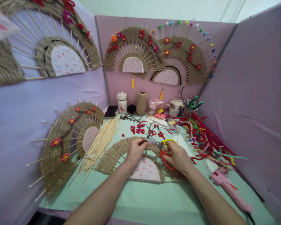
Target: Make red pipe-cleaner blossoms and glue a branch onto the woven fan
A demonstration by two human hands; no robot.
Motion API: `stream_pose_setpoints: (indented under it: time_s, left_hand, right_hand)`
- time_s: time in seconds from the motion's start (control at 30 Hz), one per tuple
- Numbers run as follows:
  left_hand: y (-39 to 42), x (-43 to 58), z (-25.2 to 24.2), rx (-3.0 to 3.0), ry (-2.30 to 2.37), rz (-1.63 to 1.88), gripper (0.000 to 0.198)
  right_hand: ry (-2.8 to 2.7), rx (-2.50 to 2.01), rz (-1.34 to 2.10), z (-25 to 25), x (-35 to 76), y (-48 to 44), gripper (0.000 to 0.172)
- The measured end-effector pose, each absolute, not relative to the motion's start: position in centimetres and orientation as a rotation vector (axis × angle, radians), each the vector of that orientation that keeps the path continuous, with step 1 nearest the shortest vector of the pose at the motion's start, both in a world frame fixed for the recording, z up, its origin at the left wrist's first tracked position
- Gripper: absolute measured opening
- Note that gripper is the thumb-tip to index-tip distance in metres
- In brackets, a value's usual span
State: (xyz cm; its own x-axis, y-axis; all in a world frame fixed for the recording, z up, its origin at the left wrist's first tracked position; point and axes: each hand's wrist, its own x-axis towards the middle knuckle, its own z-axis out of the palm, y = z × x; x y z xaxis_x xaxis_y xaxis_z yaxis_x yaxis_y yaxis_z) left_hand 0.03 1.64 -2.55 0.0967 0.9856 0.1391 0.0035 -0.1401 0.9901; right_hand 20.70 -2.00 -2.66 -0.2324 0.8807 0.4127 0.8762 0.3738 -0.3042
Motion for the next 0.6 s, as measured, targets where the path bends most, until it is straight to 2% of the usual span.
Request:
stream_pose_setpoints:
  time_s: [0.3, 0.6]
  left_hand:
    - [2.0, -0.5, -2.1, 1.383, 1.129, 1.251, 0.02]
    - [4.0, 3.1, -0.7, 1.418, 1.118, 1.219, 0.028]
  right_hand:
    - [-2.289, -1.65, -0.215, -0.8, 19.0, -1.8, 0.019]
    - [-2.054, -1.936, -0.225, -1.2, 20.2, -2.0, 0.034]
